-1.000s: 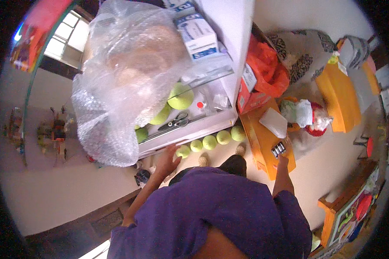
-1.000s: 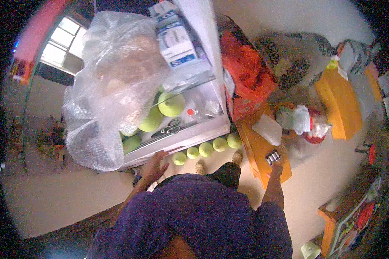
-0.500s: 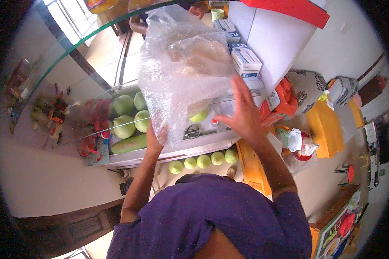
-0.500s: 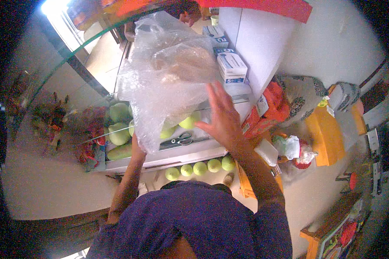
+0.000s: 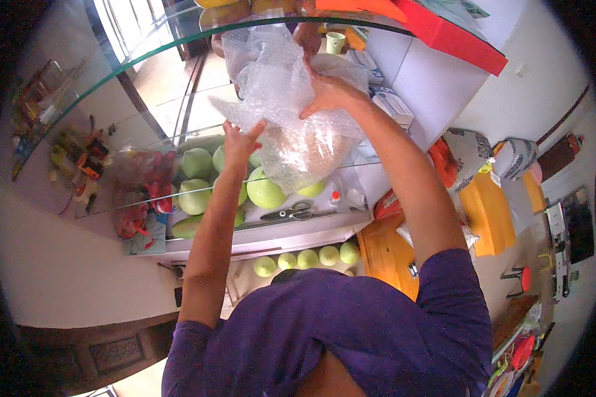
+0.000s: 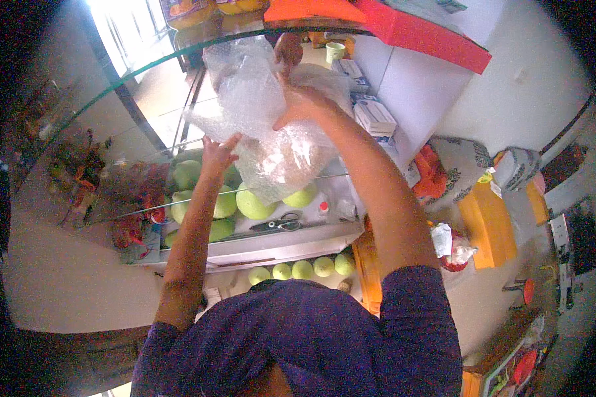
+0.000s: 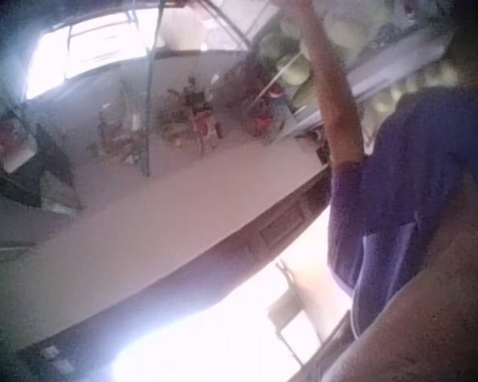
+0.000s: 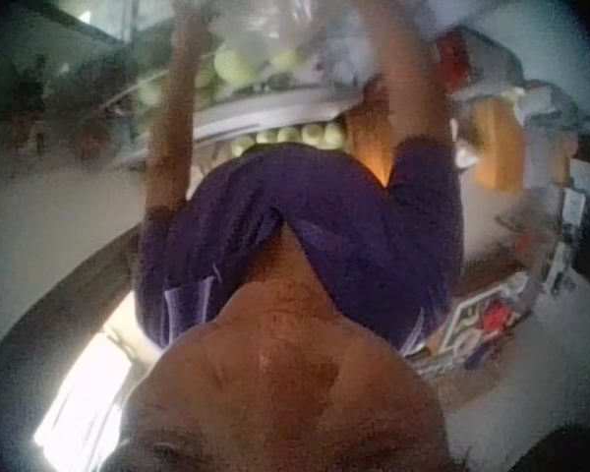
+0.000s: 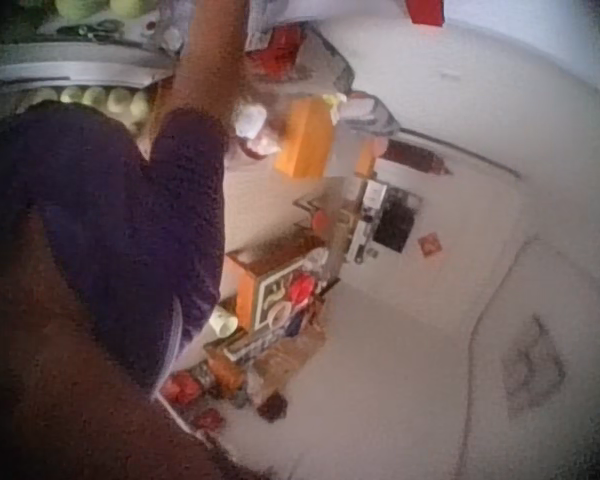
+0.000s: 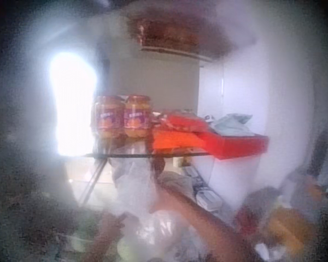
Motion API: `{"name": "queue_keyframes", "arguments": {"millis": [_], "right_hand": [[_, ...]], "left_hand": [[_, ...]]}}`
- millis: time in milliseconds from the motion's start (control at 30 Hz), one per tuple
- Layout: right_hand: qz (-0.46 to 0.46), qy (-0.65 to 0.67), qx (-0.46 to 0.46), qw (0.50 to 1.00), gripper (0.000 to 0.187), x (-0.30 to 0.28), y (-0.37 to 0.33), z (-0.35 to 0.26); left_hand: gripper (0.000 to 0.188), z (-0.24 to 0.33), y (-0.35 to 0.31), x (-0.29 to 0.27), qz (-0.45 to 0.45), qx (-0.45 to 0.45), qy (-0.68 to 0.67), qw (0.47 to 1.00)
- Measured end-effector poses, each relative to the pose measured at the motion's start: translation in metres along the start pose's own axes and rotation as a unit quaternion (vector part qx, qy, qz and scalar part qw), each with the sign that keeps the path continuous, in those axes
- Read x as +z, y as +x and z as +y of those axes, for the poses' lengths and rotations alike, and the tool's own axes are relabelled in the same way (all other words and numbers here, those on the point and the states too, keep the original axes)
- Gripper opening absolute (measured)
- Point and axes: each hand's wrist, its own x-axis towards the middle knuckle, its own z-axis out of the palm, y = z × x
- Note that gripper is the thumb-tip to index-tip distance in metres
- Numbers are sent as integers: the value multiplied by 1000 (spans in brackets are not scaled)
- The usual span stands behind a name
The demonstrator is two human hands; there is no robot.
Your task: The person organizes items on a glass display shelf, moving plastic bags and boxes aside, then wiping the glass surface with a dark cloth. They handle green pears and other packaged goods, rearranging them on the shelf.
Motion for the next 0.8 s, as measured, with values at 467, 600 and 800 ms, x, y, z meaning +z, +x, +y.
{"name": "queue_keyframes", "arguments": {"millis": [467, 600, 800], "right_hand": [[107, 45, 78, 990, 61, -33, 2, -5], [142, 126, -11, 982, 63, -53, -21, -22], [158, 203, -36, 966, 57, -60, -95, -67]], "left_hand": [[22, 93, 33, -6, -85, 81, -7, 993], [24, 135, 0, -30, -104, 295, 13, 950], [29, 169, -52, -40, -90, 334, 19, 938]]}}
